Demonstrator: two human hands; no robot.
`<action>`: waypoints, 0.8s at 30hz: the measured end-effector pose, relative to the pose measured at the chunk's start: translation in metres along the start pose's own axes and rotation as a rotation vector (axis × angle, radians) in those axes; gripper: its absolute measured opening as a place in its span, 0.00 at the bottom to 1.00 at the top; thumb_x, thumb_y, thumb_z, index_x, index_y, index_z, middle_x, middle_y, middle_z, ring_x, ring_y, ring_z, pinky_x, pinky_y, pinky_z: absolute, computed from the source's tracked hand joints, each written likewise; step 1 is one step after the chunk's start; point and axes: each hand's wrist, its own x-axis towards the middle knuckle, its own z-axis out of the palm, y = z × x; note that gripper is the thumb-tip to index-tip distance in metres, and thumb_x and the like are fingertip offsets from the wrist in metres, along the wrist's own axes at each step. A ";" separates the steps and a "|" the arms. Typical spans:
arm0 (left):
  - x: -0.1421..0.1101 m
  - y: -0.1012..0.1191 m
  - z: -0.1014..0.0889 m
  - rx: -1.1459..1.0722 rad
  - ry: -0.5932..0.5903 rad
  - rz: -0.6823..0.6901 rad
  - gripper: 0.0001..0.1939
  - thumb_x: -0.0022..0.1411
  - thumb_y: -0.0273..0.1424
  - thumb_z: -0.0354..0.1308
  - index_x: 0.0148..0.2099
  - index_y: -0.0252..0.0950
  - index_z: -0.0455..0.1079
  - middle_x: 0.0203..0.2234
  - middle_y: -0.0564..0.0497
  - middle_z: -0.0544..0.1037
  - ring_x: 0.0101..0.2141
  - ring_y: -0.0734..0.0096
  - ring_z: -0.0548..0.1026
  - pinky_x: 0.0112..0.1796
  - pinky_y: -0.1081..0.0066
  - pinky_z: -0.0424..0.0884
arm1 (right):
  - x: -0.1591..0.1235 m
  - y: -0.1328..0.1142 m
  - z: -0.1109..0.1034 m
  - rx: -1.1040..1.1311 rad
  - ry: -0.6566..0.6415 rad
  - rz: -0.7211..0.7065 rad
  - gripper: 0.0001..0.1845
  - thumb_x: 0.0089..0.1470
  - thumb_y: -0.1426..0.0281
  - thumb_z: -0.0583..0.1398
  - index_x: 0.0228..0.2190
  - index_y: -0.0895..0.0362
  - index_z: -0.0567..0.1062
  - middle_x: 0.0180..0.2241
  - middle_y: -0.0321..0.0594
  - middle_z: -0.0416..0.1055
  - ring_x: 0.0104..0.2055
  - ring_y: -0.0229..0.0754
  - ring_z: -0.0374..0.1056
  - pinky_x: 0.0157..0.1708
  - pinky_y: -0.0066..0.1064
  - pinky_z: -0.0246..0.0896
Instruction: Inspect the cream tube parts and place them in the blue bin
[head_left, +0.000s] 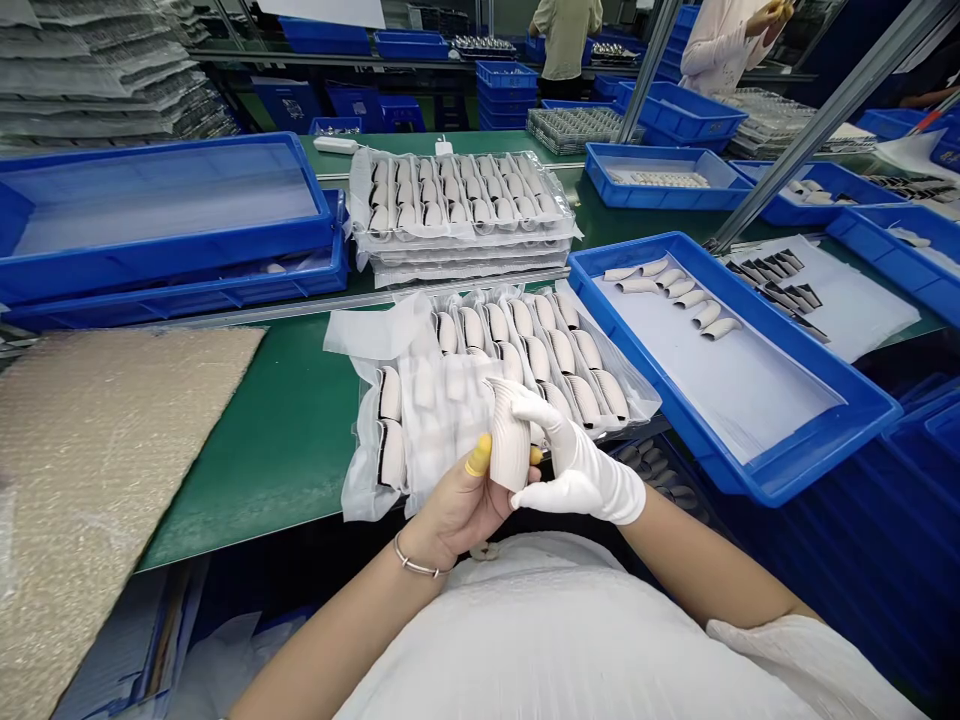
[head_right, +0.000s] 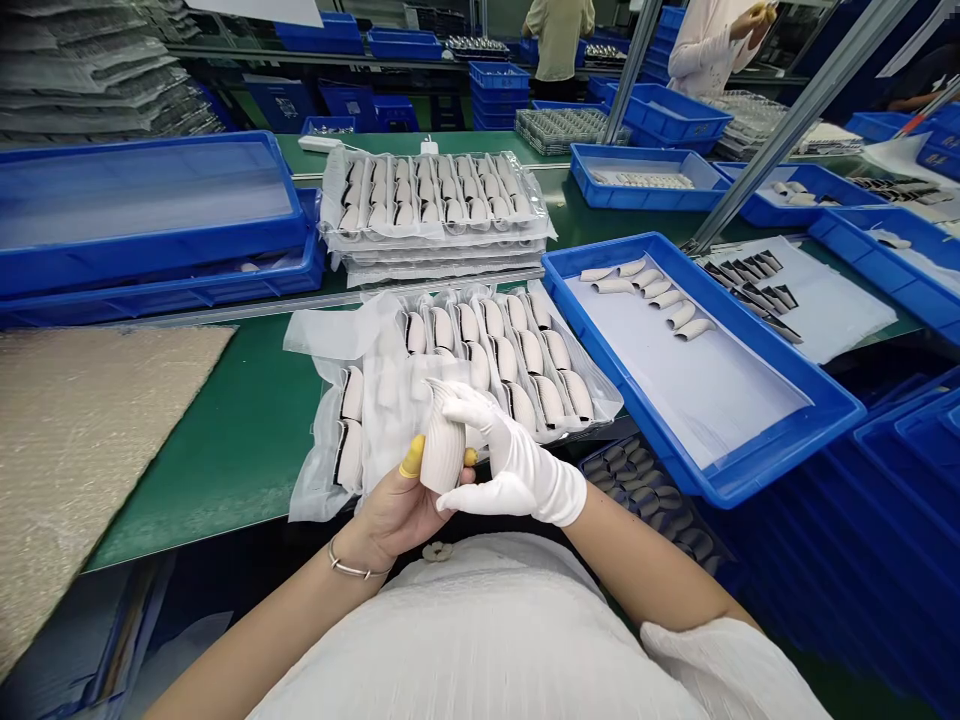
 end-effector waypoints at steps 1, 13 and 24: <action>0.000 0.001 0.000 0.001 0.011 0.015 0.26 0.49 0.51 0.71 0.40 0.34 0.76 0.30 0.50 0.79 0.30 0.73 0.77 0.29 0.77 0.72 | 0.000 -0.001 0.000 -0.011 0.010 0.014 0.46 0.50 0.60 0.71 0.63 0.47 0.57 0.68 0.50 0.51 0.71 0.57 0.49 0.67 0.54 0.45; -0.004 -0.005 -0.001 0.138 0.021 0.060 0.23 0.58 0.45 0.68 0.47 0.35 0.70 0.34 0.47 0.78 0.31 0.72 0.76 0.34 0.72 0.72 | 0.020 0.005 -0.005 0.079 0.493 0.417 0.31 0.51 0.60 0.69 0.55 0.53 0.69 0.54 0.46 0.69 0.56 0.49 0.67 0.59 0.46 0.62; -0.003 -0.005 -0.004 0.143 0.067 0.043 0.25 0.56 0.46 0.69 0.48 0.36 0.67 0.35 0.47 0.79 0.32 0.72 0.77 0.35 0.73 0.73 | 0.012 0.014 -0.032 0.303 0.666 0.586 0.16 0.58 0.59 0.62 0.43 0.56 0.75 0.26 0.34 0.72 0.29 0.36 0.69 0.32 0.28 0.65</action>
